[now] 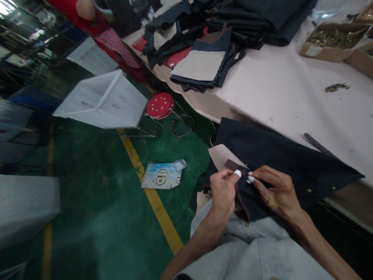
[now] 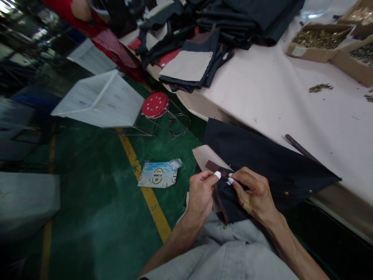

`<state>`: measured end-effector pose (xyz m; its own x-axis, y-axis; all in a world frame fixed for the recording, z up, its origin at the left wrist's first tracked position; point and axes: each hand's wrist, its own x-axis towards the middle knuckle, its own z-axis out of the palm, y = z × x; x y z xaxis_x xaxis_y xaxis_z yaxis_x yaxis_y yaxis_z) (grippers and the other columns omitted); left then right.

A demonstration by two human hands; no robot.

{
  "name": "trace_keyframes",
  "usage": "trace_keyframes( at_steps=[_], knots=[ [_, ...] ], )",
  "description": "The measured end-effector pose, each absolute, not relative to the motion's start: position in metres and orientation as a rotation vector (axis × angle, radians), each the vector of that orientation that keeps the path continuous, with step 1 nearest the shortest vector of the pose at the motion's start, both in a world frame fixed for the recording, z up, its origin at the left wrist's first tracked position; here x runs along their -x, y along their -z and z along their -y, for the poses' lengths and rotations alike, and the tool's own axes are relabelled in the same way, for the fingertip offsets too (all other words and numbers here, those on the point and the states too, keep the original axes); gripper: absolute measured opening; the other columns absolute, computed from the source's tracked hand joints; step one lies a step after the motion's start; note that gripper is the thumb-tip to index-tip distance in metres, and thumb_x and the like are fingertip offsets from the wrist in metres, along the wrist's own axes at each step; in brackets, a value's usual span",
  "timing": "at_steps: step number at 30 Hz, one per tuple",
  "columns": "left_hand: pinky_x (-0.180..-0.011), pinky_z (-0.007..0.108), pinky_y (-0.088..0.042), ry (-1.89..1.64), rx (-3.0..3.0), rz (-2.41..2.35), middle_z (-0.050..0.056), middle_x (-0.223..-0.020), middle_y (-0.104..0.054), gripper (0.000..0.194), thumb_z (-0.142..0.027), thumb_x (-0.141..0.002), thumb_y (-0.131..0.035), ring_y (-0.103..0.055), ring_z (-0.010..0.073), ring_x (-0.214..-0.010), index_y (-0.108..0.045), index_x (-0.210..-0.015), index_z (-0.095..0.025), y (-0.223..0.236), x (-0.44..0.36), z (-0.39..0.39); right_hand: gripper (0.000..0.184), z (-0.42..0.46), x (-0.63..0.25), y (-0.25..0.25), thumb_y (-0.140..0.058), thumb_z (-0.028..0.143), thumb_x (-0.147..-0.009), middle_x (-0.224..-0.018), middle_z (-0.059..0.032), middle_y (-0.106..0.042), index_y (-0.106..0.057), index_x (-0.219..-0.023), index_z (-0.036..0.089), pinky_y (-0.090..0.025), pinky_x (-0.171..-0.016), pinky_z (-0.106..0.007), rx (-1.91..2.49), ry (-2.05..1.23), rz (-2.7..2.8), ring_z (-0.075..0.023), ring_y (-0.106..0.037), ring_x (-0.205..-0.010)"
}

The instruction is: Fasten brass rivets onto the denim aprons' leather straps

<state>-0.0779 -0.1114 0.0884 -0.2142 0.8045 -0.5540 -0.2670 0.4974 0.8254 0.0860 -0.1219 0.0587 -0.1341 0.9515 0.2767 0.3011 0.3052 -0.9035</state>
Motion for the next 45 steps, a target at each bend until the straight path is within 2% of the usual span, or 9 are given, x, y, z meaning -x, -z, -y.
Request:
trace_keyframes(
  at_steps=[8,11,14,17,21,28,33,38,45],
  knots=[
    [-0.054,0.021,-0.034,-1.053,-0.639,-1.470,0.000,-0.061,-0.062,0.013,-0.022,-0.073,-0.076,-0.049,0.0094,-0.056,-0.071,-0.067,-0.011,-0.093,0.079,0.112,0.010,0.115,-0.087,-0.064,-0.069,0.024,-0.092,-0.084,-0.0069,-0.072,-0.078,-0.089,0.020,-0.055,-0.059,-0.028,1.227,-0.953,1.600,-0.0193,-0.069,-0.069],
    [-0.060,0.023,-0.042,-1.012,-0.752,-1.481,0.004,-0.069,-0.068,0.012,-0.022,-0.078,-0.075,-0.057,0.0132,-0.064,-0.076,-0.073,-0.012,-0.099,0.079,0.115,0.011,0.114,-0.087,-0.063,-0.069,0.026,-0.093,-0.085,-0.0065,-0.072,-0.077,-0.089,0.019,-0.053,-0.060,-0.028,1.239,-1.003,1.577,-0.0188,-0.068,-0.071],
    [-0.080,0.028,-0.053,-1.008,-0.917,-1.423,0.010,-0.094,-0.075,0.014,-0.018,-0.084,-0.071,-0.068,0.0211,-0.089,-0.082,-0.092,-0.013,-0.110,0.075,0.124,0.012,0.115,-0.089,-0.054,-0.069,0.029,-0.093,-0.085,-0.0048,-0.071,-0.075,-0.090,0.019,-0.050,-0.061,-0.026,1.298,-1.067,1.523,-0.0182,-0.066,-0.074],
    [-0.102,0.036,-0.054,-1.028,-1.040,-1.322,0.013,-0.124,-0.070,0.029,-0.013,-0.088,-0.064,-0.067,0.0265,-0.114,-0.081,-0.111,-0.018,-0.120,0.067,0.137,0.017,0.116,-0.093,-0.043,-0.069,0.035,-0.092,-0.085,-0.0035,-0.068,-0.073,-0.090,0.018,-0.050,-0.063,-0.025,1.319,-1.181,1.398,-0.0175,-0.064,-0.075],
    [-0.115,0.042,-0.048,-0.929,-1.266,-1.345,0.014,-0.130,-0.063,0.043,-0.010,-0.087,-0.061,-0.061,0.0290,-0.125,-0.075,-0.127,-0.019,-0.127,0.060,0.147,0.022,0.117,-0.101,-0.035,-0.073,0.039,-0.089,-0.079,-0.0018,-0.065,-0.069,-0.085,0.018,-0.050,-0.062,-0.024,1.269,-1.350,1.257,-0.0159,-0.061,-0.070],
    [-0.119,0.046,-0.044,-0.995,-1.351,-1.324,0.014,-0.140,-0.063,0.052,-0.011,-0.087,-0.062,-0.059,0.0322,-0.131,-0.066,-0.139,-0.018,-0.126,0.055,0.161,0.030,0.114,-0.112,-0.020,-0.077,0.045,-0.084,-0.082,-0.0040,-0.070,-0.072,-0.092,0.017,-0.050,-0.059,-0.025,1.342,-1.416,1.080,-0.0167,-0.063,-0.065],
    [-0.123,0.054,-0.039,-0.977,-1.586,-1.216,0.015,-0.150,-0.057,0.062,-0.007,-0.083,-0.060,-0.050,0.0328,-0.142,-0.058,-0.144,-0.016,-0.112,0.052,0.170,0.038,0.111,-0.116,-0.006,-0.077,0.054,-0.081,-0.071,-0.0020,-0.065,-0.067,-0.086,0.018,-0.043,-0.051,-0.025,1.288,-1.475,0.983,-0.0140,-0.054,-0.054],
    [-0.125,0.056,-0.035,-0.928,-1.763,-1.138,0.018,-0.158,-0.047,0.075,-0.006,-0.077,-0.060,-0.040,0.0333,-0.148,-0.047,-0.151,-0.010,-0.111,0.051,0.164,0.045,0.103,-0.109,-0.023,-0.067,0.066,-0.083,-0.062,-0.0019,-0.061,-0.064,-0.081,0.022,-0.045,-0.049,-0.028,1.297,-1.443,1.052,-0.0182,-0.055,-0.053],
    [-0.124,0.053,-0.038,-0.964,-1.729,-1.175,0.018,-0.153,-0.053,0.066,-0.008,-0.079,-0.060,-0.045,0.0332,-0.144,-0.054,-0.145,-0.011,-0.111,0.048,0.162,0.050,0.097,-0.103,-0.036,-0.066,0.070,-0.082,-0.053,-0.0010,-0.057,-0.065,-0.074,0.021,-0.042,-0.044,-0.027,1.367,-1.348,1.092,-0.0179,-0.053,-0.050]
  ],
)
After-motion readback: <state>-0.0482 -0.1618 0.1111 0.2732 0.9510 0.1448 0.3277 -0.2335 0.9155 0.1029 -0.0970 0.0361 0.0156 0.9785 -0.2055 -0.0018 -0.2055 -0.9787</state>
